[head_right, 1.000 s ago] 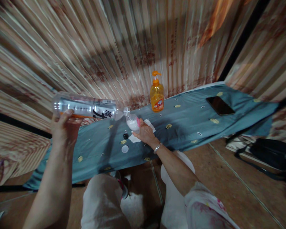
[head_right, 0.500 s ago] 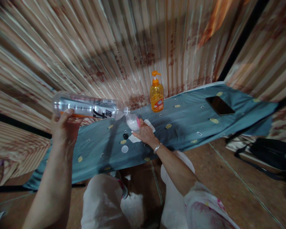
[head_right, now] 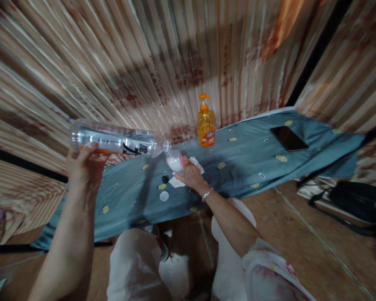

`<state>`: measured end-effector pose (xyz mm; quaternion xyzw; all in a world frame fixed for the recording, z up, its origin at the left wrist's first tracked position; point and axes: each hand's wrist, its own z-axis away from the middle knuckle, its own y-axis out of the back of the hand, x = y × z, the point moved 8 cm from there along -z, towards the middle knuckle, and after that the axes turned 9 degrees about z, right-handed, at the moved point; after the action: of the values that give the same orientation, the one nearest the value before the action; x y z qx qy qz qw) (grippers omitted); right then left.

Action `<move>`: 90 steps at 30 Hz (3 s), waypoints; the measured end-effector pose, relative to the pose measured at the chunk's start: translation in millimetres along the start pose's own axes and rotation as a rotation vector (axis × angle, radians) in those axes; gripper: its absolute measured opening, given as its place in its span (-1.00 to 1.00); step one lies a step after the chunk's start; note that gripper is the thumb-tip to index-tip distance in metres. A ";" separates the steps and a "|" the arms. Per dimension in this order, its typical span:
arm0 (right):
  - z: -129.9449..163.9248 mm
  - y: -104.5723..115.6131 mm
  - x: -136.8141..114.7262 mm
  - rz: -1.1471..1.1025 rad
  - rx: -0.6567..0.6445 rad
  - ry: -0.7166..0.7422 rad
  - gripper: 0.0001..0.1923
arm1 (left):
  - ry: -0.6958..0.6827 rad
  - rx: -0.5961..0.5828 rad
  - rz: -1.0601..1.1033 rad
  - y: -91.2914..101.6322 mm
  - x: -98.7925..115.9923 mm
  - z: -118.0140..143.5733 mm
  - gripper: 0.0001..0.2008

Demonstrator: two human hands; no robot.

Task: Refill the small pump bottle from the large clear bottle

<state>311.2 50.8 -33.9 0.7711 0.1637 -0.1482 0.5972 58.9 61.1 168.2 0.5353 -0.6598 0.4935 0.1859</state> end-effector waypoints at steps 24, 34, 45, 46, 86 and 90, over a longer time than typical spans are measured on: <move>0.8 2.9 -1.5 0.035 -0.020 -0.015 -0.20 | -0.002 0.005 0.002 -0.4 0.2 -0.3 -0.51; 1.0 3.2 -1.7 0.017 -0.017 -0.015 -0.20 | -0.015 -0.024 -0.021 -0.4 -0.9 -1.2 -0.56; 0.8 5.4 -2.5 0.013 -0.030 -0.017 -0.21 | -0.016 -0.055 -0.067 -3.9 1.5 -2.3 -0.48; 0.8 5.2 -2.6 0.009 -0.033 -0.017 -0.21 | -0.016 -0.054 -0.066 -4.1 1.9 -2.4 -0.47; 1.0 2.8 -1.7 0.048 -0.007 -0.004 -0.19 | -0.005 -0.116 -0.084 -10.1 1.5 -8.7 -0.64; 0.8 3.1 -1.7 0.027 -0.023 -0.011 -0.18 | 0.008 -0.082 -0.050 -7.7 1.1 -8.2 -0.59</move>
<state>310.9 49.1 -30.7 0.7655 0.1520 -0.1425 0.6088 62.9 68.0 176.2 0.5414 -0.6652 0.4635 0.2227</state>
